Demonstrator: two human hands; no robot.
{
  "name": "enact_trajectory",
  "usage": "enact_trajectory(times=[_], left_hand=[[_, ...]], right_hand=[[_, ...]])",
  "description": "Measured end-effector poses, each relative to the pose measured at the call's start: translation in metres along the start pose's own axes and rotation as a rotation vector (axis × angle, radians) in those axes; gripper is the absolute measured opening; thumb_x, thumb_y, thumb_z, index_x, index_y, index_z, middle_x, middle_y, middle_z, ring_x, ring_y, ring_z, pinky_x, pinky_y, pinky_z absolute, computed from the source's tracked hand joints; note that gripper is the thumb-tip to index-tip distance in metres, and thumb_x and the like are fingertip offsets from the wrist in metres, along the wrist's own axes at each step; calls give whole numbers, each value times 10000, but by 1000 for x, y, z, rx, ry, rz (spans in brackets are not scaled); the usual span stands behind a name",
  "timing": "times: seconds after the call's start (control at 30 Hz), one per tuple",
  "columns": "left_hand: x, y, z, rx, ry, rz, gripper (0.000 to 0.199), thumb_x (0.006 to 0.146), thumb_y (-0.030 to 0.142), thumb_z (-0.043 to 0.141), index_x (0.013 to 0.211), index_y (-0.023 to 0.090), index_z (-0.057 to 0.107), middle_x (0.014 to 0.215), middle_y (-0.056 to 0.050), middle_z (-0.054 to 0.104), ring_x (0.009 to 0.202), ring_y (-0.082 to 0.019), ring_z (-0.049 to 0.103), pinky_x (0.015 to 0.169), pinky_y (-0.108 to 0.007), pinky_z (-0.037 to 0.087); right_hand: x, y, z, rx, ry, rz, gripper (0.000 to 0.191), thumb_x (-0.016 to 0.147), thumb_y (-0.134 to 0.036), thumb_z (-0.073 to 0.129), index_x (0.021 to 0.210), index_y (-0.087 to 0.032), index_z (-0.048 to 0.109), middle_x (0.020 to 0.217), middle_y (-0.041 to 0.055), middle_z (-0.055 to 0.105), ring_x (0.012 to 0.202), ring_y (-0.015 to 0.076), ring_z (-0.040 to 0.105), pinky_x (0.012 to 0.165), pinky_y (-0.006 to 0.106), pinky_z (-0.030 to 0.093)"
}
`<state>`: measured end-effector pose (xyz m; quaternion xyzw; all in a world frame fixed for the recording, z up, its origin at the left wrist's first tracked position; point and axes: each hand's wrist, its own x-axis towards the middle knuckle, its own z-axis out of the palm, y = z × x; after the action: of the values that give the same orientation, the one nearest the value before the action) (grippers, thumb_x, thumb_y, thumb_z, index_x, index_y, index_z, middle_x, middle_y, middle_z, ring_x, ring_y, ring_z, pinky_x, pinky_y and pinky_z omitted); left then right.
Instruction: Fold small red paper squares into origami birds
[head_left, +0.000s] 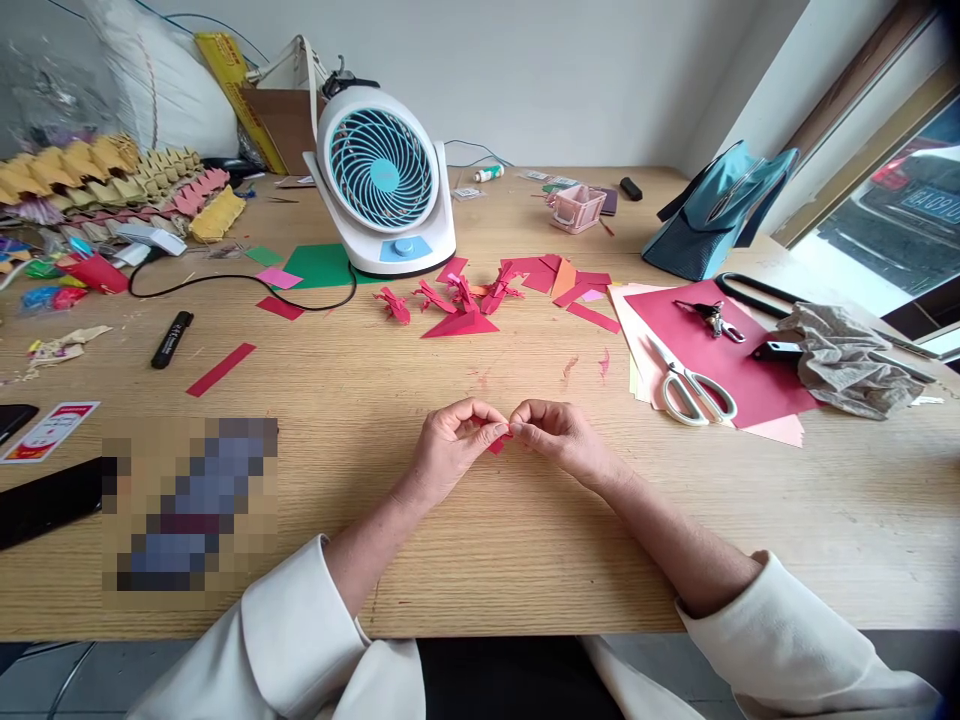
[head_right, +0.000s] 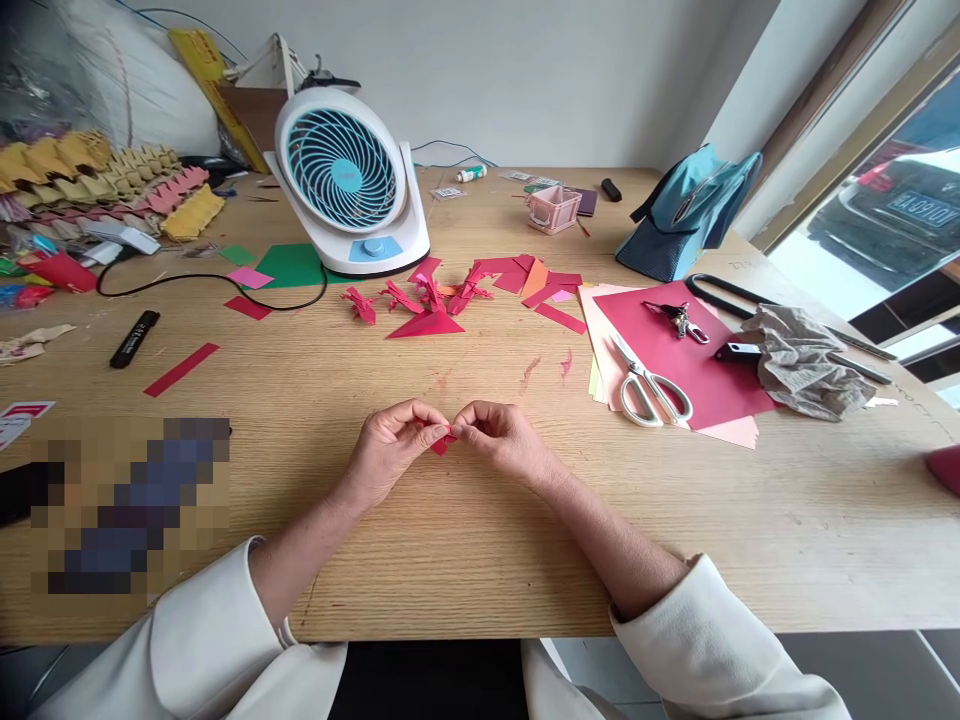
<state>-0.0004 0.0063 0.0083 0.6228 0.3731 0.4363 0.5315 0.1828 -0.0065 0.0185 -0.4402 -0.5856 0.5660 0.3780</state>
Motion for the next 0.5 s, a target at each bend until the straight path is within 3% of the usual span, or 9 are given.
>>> enact_trajectory(times=[0.33,0.5], left_hand=[[2,7,-7,348,-12,256,79,831,232,709,766,191,696,772,-28,668,788,-165,623,781,-298,494],[4,8,-7,372,-31,286,115,835,207,696,728,198,656,721,-12,639,775,-165,605,775,-297,480]], right_hand=[[0,7,0,-101,-1,-32,395,821,-549,642,770,-158,611,626,-32,465,568,95,338,528,252,251],[0,6,0,-75,-2,-22,402,813,-554,649,766,-157,609,625,-35,460,564,92,332,525,255,243]])
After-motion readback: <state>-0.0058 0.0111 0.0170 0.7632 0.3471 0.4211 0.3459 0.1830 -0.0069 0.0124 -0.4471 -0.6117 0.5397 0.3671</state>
